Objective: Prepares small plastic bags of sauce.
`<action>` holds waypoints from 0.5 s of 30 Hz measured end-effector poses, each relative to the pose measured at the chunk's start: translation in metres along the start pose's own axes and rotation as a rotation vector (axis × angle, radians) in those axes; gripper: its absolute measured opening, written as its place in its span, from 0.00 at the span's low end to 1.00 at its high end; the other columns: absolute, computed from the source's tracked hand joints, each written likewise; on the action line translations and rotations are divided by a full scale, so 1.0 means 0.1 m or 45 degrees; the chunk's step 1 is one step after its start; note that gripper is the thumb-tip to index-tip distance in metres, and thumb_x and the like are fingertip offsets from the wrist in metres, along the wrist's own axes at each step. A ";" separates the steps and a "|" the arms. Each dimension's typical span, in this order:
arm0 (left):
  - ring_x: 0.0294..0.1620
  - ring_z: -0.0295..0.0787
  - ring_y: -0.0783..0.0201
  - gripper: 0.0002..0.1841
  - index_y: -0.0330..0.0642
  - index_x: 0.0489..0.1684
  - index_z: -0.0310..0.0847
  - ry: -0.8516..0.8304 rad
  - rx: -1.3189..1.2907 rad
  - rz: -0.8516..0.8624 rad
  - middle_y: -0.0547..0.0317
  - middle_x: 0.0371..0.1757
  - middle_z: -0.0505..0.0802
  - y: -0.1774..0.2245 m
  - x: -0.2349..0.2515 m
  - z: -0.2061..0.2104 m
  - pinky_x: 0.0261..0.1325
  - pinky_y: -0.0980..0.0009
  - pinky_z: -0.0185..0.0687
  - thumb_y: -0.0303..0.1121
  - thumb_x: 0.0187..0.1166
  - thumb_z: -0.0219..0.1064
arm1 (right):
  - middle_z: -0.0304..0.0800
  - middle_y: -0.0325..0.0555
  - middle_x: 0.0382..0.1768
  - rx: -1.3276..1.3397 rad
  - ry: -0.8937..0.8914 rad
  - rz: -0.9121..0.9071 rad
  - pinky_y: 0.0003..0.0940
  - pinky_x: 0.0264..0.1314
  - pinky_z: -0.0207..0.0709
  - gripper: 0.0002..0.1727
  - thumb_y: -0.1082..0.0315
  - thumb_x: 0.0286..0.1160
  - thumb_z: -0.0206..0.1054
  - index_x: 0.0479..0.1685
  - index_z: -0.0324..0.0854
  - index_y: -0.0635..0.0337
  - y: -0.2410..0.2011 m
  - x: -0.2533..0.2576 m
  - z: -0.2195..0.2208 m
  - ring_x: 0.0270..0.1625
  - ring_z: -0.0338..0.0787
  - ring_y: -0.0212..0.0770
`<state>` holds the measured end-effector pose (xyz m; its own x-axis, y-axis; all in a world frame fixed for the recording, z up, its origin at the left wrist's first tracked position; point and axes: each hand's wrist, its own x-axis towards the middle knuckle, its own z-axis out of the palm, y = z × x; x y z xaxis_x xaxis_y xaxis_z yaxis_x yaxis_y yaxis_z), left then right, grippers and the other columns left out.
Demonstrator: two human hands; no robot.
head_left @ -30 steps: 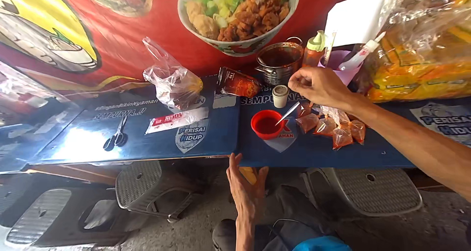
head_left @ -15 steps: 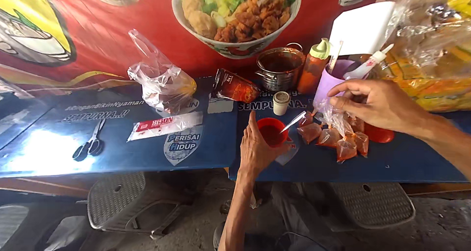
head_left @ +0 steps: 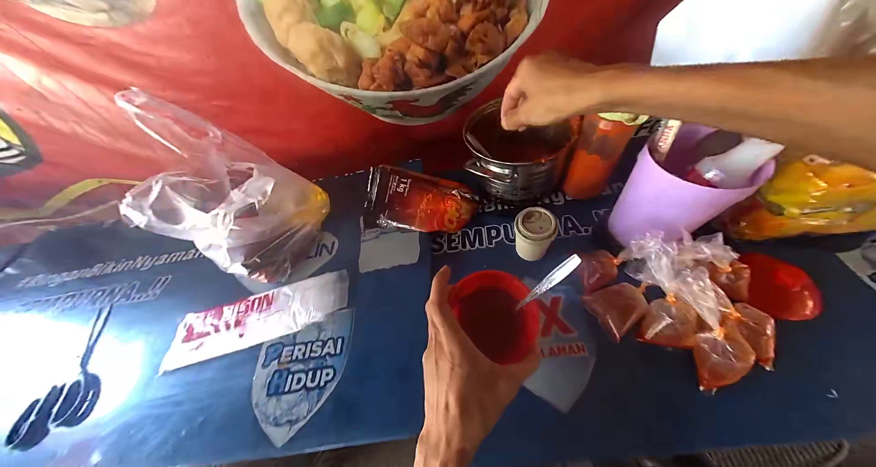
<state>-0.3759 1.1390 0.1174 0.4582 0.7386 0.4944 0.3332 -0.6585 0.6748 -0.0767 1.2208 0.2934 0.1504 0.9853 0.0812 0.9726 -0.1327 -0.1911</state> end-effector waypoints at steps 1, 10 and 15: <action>0.64 0.88 0.54 0.71 0.29 0.87 0.49 0.017 0.015 0.006 0.37 0.67 0.85 -0.02 0.07 -0.05 0.58 0.59 0.90 0.52 0.35 0.91 | 0.92 0.58 0.40 -0.028 -0.047 0.021 0.64 0.53 0.77 0.12 0.63 0.77 0.71 0.46 0.92 0.64 -0.01 0.19 0.07 0.48 0.90 0.59; 0.64 0.87 0.54 0.70 0.31 0.86 0.51 0.023 0.029 -0.120 0.35 0.69 0.84 0.09 0.42 -0.44 0.58 0.60 0.90 0.52 0.34 0.91 | 0.94 0.55 0.45 0.136 -0.214 0.057 0.67 0.59 0.77 0.13 0.59 0.77 0.72 0.51 0.93 0.57 0.05 0.63 0.41 0.53 0.91 0.59; 0.64 0.88 0.53 0.70 0.32 0.87 0.50 -0.034 0.025 -0.225 0.36 0.70 0.84 0.28 0.55 -0.59 0.55 0.57 0.91 0.51 0.35 0.91 | 0.95 0.54 0.44 0.150 -0.279 -0.001 0.68 0.55 0.78 0.12 0.59 0.79 0.69 0.50 0.93 0.55 0.14 0.64 0.42 0.51 0.92 0.59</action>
<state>-0.3902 1.1697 0.1959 0.4127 0.8391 0.3544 0.4262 -0.5217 0.7390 -0.0614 1.2868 0.2546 0.0952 0.9869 -0.1300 0.9432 -0.1312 -0.3053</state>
